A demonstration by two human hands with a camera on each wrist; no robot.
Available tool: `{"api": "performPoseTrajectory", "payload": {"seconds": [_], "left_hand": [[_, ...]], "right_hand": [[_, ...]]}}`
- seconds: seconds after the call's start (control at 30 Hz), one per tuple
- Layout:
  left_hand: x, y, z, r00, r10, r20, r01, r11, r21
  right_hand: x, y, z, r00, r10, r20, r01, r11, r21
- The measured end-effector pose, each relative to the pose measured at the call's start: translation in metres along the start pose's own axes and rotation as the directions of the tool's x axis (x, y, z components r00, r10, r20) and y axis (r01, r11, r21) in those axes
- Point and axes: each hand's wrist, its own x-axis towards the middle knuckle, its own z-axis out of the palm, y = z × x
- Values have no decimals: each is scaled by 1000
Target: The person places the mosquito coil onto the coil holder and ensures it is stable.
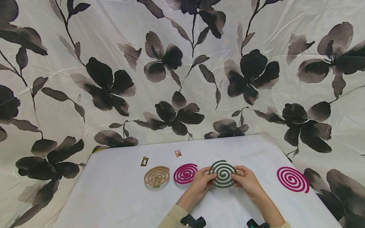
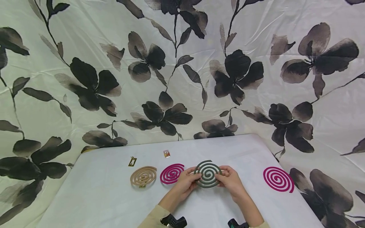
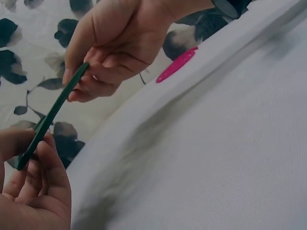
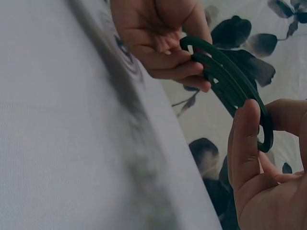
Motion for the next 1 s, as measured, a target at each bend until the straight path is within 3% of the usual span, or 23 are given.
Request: {"api": "performPoseTrajectory", "payload": {"seconds": [0.53, 0.67, 1.0], "left_hand": [[-19, 24, 6, 999, 44, 16, -44, 999, -1], [-22, 30, 3, 998, 55, 14, -55, 998, 5], [-30, 42, -13, 996, 45, 82, -49, 998, 48]], "right_hand": [[-14, -21, 15, 998, -29, 54, 30, 999, -28], [-14, -22, 20, 997, -29, 73, 31, 999, -19], [-13, -22, 35, 991, -56, 120, 58, 998, -12]]}}
